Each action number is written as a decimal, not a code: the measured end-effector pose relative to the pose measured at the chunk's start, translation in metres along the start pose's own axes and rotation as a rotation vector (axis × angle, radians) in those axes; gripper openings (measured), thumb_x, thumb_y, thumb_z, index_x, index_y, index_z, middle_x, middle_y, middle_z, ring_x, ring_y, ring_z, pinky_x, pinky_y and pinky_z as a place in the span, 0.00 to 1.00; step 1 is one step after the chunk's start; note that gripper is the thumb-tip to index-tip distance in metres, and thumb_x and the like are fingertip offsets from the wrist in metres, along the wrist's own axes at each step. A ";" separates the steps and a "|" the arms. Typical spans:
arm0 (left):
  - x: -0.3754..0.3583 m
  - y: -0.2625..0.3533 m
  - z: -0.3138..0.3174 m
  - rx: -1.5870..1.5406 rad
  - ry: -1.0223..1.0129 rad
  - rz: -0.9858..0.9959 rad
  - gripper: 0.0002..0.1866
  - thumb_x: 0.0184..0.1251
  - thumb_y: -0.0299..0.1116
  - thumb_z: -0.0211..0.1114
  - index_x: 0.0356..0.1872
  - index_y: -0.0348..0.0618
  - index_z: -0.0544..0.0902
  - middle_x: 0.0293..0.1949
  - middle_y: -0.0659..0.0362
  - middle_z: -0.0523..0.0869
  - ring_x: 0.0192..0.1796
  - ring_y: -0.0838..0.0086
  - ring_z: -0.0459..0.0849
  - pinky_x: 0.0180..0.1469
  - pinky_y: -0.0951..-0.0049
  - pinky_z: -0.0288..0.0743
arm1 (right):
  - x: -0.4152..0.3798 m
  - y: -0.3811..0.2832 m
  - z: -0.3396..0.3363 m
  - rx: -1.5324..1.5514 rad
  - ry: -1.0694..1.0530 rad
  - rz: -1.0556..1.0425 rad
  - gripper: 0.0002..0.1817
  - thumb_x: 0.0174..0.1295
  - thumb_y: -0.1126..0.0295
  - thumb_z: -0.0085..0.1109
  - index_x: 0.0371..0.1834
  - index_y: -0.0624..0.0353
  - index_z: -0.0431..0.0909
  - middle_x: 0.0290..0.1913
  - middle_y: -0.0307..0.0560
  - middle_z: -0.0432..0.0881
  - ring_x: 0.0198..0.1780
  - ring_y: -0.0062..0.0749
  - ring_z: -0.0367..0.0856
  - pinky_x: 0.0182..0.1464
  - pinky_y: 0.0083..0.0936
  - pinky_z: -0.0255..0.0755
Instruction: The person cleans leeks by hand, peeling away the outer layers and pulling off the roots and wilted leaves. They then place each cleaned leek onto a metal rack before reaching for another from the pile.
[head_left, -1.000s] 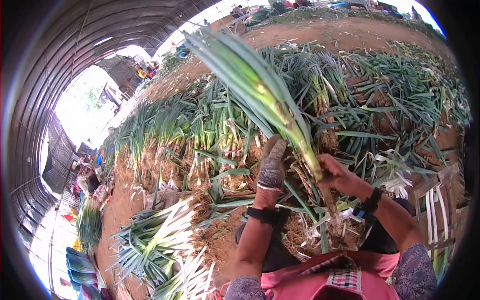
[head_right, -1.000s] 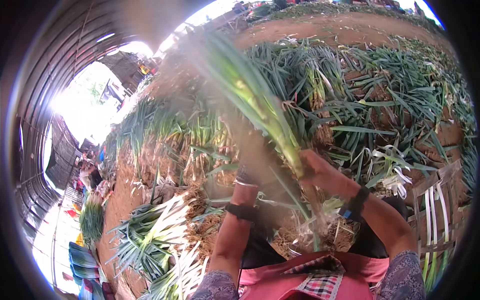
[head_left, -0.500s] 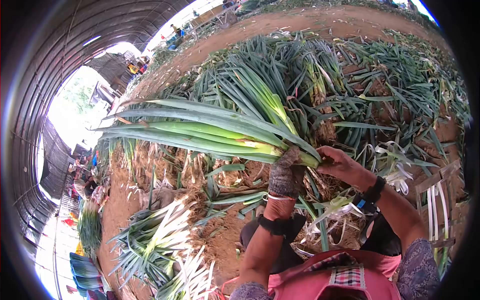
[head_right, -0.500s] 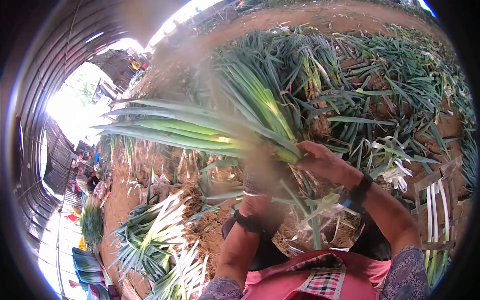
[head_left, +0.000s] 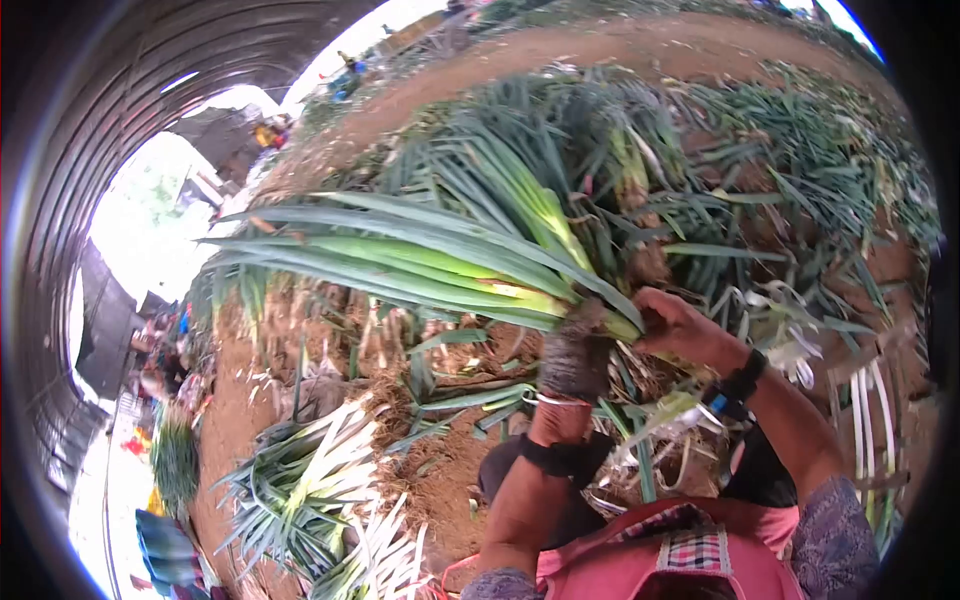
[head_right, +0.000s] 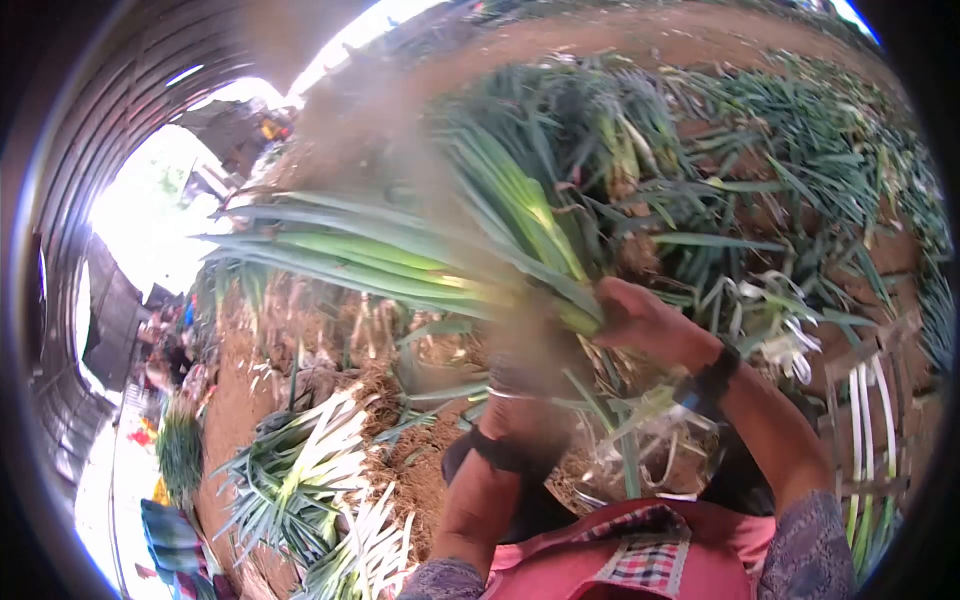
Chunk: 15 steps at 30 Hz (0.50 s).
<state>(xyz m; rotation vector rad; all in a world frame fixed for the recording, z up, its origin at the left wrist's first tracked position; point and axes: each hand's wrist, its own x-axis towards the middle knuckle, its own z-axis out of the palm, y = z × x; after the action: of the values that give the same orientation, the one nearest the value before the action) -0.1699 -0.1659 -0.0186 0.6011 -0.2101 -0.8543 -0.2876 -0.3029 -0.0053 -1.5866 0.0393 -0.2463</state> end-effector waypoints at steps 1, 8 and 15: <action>0.002 -0.008 -0.006 -0.075 -0.027 -0.012 0.15 0.55 0.26 0.65 0.44 0.42 0.76 0.39 0.59 0.80 0.43 0.71 0.79 0.49 0.69 0.73 | 0.000 0.004 -0.001 -0.087 0.017 -0.060 0.22 0.46 0.76 0.68 0.44 0.57 0.69 0.34 0.31 0.67 0.37 0.13 0.65 0.38 0.16 0.61; -0.005 0.016 0.004 -0.054 -0.054 -0.125 0.19 0.56 0.31 0.64 0.49 0.38 0.73 0.45 0.52 0.77 0.49 0.62 0.76 0.52 0.58 0.71 | 0.005 0.008 0.005 -0.302 0.066 -0.186 0.18 0.47 0.72 0.68 0.39 0.60 0.69 0.30 0.32 0.67 0.35 0.14 0.63 0.37 0.17 0.61; 0.002 0.012 0.005 -0.036 0.115 -0.007 0.17 0.55 0.30 0.64 0.45 0.37 0.74 0.42 0.51 0.77 0.45 0.61 0.76 0.50 0.57 0.74 | 0.001 0.007 0.001 -0.441 0.138 -0.150 0.19 0.45 0.68 0.67 0.38 0.64 0.72 0.33 0.53 0.74 0.35 0.38 0.74 0.41 0.31 0.68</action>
<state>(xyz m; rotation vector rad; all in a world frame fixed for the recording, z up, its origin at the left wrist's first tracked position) -0.1628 -0.1634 -0.0080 0.6160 -0.0884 -0.8260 -0.2854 -0.3028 -0.0119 -2.0116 0.0864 -0.4896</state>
